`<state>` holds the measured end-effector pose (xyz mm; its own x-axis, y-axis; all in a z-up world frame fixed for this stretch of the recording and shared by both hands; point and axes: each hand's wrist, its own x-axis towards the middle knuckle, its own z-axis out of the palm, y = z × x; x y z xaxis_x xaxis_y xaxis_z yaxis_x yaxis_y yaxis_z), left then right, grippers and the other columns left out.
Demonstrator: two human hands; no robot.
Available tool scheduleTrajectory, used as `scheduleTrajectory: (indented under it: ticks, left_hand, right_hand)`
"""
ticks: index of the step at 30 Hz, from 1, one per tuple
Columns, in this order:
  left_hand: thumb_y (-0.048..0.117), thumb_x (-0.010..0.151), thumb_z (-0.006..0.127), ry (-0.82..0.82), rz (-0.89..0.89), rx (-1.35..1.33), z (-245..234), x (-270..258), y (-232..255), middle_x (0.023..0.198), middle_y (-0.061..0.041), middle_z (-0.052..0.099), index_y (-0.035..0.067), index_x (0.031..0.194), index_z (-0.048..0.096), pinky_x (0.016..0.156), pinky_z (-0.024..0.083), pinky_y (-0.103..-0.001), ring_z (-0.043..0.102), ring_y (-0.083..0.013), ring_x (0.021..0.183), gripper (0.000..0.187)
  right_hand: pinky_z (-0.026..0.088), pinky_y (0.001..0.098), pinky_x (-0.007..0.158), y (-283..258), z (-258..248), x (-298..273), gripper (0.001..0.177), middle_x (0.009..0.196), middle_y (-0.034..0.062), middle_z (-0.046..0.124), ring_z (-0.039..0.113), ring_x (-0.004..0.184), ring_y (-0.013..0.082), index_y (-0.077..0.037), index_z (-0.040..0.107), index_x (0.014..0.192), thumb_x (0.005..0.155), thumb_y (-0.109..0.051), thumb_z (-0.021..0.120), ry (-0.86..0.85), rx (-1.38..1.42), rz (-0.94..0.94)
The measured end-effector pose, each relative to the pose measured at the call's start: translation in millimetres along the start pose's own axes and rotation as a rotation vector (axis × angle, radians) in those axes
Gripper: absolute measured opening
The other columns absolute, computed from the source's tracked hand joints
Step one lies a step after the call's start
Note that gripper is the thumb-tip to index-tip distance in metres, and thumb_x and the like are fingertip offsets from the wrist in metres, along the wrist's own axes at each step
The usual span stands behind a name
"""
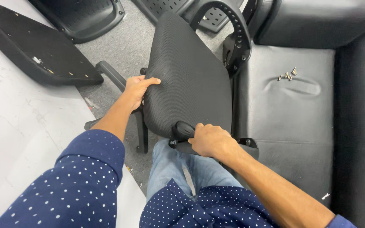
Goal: The person uses a screwdriver to tighten screws on the base of an office chair, then lifts the chair base and attaches the seat cushion. The person then picks up a plastic backrest and positions it near the assembled chair.
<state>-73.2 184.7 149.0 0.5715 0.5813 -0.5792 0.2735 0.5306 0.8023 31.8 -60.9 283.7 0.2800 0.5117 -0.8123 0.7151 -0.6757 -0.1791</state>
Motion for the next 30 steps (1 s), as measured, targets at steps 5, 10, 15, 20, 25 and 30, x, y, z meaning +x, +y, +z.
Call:
scheduleTrajectory:
  ticks: [5,10,15,20,25,30]
  left_hand:
    - [0.01,0.079,0.079,0.039,0.028,-0.068,-14.3,7.9,7.4,0.101,-0.016,0.077,-0.006,0.109,0.073,0.078,0.061,-0.032,0.076,-0.0218,0.086,0.034]
    - [0.016,0.084,0.079,0.199,0.057,-0.074,-50.9,-8.1,6.2,0.102,-0.015,0.076,-0.008,0.112,0.071,0.078,0.06,-0.034,0.073,-0.0223,0.087,0.038]
    - [0.038,0.087,0.074,0.523,0.093,0.294,-87.1,-19.3,-1.0,0.109,-0.013,0.077,-0.001,0.119,0.074,0.087,0.056,-0.036,0.072,-0.0242,0.099,0.05]
    - [0.063,0.091,0.058,0.745,-0.067,0.584,-105.3,-11.0,-24.2,0.137,-0.025,0.057,0.003,0.143,0.051,0.108,0.042,-0.047,0.054,-0.0411,0.129,0.079]
    - [0.072,0.095,0.043,0.751,-0.261,0.622,-110.8,-14.4,-66.9,0.148,-0.03,0.048,0.006,0.157,0.032,0.114,0.036,-0.054,0.046,-0.0465,0.138,0.092]
    - [0.076,0.097,0.041,0.752,-0.458,0.569,-129.1,2.4,-52.9,0.154,-0.026,0.046,-0.001,0.154,0.036,0.118,0.036,-0.052,0.044,-0.0446,0.143,0.096]
  right_hand:
    - [0.052,0.0524,0.099,-15.7,-22.1,6.1,0.053,0.125,0.0228,0.064,0.062,0.12,0.0432,-0.001,0.059,0.126,0.099,-0.046,0.056,-0.014,0.0,-0.045]
    - [0.046,0.0424,0.071,-31.0,-41.4,34.8,0.05,0.098,0.02,0.061,0.056,0.079,0.029,-0.002,0.066,0.11,0.098,-0.05,0.058,-0.14,0.086,-0.217]
    - [0.018,0.023,0.027,-41.2,-44.0,84.8,0.04,0.074,0.0072,0.038,0.025,0.035,0.0033,-0.006,0.048,0.083,0.103,-0.037,0.062,-0.526,0.75,-0.295]
    - [0.016,0.0172,0.027,-41.1,-30.6,142.9,0.036,0.077,0.0197,0.061,0.024,0.034,-0.0012,-0.005,0.045,0.086,0.103,-0.036,0.053,-0.711,1.051,0.001]
    - [0.014,0.0186,0.027,-27.1,22.2,170.7,0.032,0.071,0.0193,0.059,0.023,0.035,0.0003,-0.005,0.045,0.087,0.105,-0.03,0.054,-0.702,1.103,0.1]
    - [0.03,0.0261,0.036,-31.1,13.3,167.2,0.031,0.077,0.02,0.079,0.032,0.04,0.0089,-0.001,0.053,0.09,0.102,-0.03,0.055,-0.33,1.033,-0.133]
